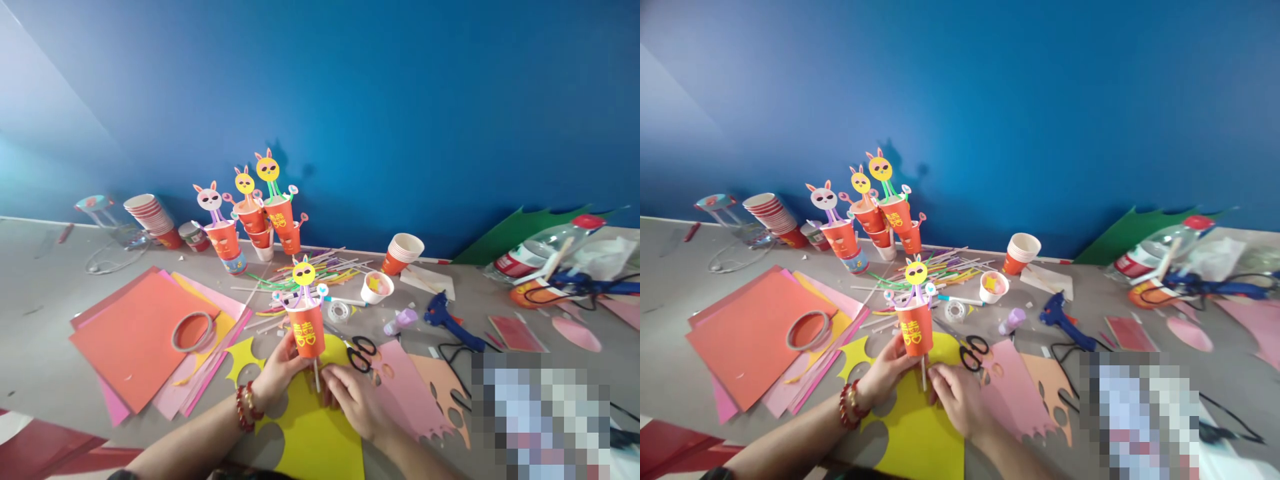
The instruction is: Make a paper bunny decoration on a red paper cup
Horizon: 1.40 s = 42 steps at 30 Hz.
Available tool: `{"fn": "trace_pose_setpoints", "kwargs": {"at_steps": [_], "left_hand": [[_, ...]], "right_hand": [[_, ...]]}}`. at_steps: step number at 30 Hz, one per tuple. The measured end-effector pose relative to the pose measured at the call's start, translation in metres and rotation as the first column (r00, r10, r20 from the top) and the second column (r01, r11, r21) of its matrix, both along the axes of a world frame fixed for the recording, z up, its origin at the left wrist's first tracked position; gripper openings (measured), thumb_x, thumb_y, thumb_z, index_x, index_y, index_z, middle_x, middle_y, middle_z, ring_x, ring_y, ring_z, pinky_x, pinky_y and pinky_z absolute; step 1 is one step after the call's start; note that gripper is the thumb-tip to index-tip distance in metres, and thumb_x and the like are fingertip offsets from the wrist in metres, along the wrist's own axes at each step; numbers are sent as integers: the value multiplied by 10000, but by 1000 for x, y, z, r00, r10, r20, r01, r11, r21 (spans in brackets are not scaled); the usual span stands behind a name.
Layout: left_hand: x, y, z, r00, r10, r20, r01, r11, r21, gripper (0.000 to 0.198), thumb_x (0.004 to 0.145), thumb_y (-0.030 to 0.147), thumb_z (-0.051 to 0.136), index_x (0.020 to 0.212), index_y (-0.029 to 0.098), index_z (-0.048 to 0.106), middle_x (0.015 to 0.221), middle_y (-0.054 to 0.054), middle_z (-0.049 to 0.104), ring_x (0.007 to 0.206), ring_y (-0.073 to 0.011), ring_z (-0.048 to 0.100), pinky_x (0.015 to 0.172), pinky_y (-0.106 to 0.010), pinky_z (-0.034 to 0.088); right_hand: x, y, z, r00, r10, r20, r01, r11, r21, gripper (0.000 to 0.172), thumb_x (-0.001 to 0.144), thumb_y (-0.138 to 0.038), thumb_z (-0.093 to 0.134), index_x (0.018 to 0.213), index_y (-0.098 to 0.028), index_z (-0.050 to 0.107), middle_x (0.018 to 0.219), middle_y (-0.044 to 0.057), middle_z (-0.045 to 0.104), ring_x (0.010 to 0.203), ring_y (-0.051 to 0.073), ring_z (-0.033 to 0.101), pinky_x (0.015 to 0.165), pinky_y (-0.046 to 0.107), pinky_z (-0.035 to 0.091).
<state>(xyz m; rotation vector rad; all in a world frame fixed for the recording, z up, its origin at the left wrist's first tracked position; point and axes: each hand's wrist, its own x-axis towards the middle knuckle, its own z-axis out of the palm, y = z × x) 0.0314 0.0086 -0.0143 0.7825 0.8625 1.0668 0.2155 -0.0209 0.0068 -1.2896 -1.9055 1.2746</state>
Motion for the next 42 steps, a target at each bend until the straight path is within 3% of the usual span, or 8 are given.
{"fn": "trace_pose_setpoints", "kwargs": {"at_steps": [5, 8, 13, 19, 25, 29, 34, 42], "left_hand": [[2, -1, 4, 999, 20, 32, -19, 999, -26, 520, 722, 280, 842, 1182, 205, 611, 968, -30, 695, 820, -161, 637, 740, -255, 514], [1, -2, 4, 999, 16, 32, -15, 1000, -14, 563, 724, 278, 843, 1222, 217, 586, 1027, -40, 689, 862, -162, 630, 752, -246, 515], [-2, -1, 1, 1000, -16, 5, 16, 1000, 16, 513, 741, 295, 836, 1188, 219, 596, 995, -30, 684, 849, -157, 627, 737, -237, 511], [-2, 1, -1, 984, -175, -14, 176, 979, 100, 501, 758, 350, 824, 1188, 200, 617, 1030, -68, 709, 921, -208, 651, 810, -297, 514], [-4, 0, 0, 985, -129, -111, 143, 982, 123, 519, 743, 390, 826, 1182, 191, 632, 1125, -111, 704, 1040, -285, 642, 904, -367, 503], [-6, 3, 3, 984, -152, -97, 165, 974, 154, 510, 771, 377, 807, 1208, 206, 608, 1107, -90, 699, 1023, -248, 634, 889, -327, 494], [-6, 4, 4, 966, -235, -103, 249, 957, 151, 465, 793, 397, 787, 1172, 184, 625, 992, -67, 699, 860, -184, 632, 738, -254, 490], [-4, 0, 7, 970, -215, -113, 236, 943, 234, 331, 801, 394, 780, 1024, 155, 726, 938, -83, 748, 858, -198, 668, 802, -275, 507]], "right_hand": [[-3, 0, 0, 992, 5, 125, -13, 998, 59, 268, 951, -355, 530, 750, -194, 605, 639, -9, 655, 613, 143, 597, 577, 232, 370], [-5, 0, -3, 986, 1, 164, -14, 997, 81, 270, 931, -333, 564, 703, -191, 596, 594, -23, 621, 576, 132, 570, 558, 228, 350], [-6, 1, -5, 992, -8, 124, 2, 999, 54, 297, 947, -308, 541, 674, -196, 573, 586, -20, 644, 563, 135, 591, 564, 221, 365], [-4, -1, -6, 1000, -14, 25, 14, 1000, 28, 276, 967, -298, 506, 729, -202, 607, 631, -9, 693, 596, 139, 642, 595, 204, 407], [-5, 0, -8, 1000, -22, 18, 21, 1000, 8, 272, 952, -268, 505, 706, -199, 598, 613, -4, 691, 577, 138, 641, 573, 195, 417], [-5, 0, -9, 999, -31, -17, 31, 999, 7, 299, 975, -327, 497, 733, -197, 613, 618, -4, 695, 577, 134, 644, 592, 192, 431], [-6, -2, -13, 999, -38, -32, 38, 999, 12, 314, 975, -353, 501, 733, -192, 621, 607, -9, 673, 556, 126, 621, 573, 189, 422], [-5, -1, -21, 996, -72, 60, 69, 996, 53, 248, 915, -320, 513, 744, -191, 638, 632, -2, 661, 582, 139, 606, 536, 191, 387]]}}
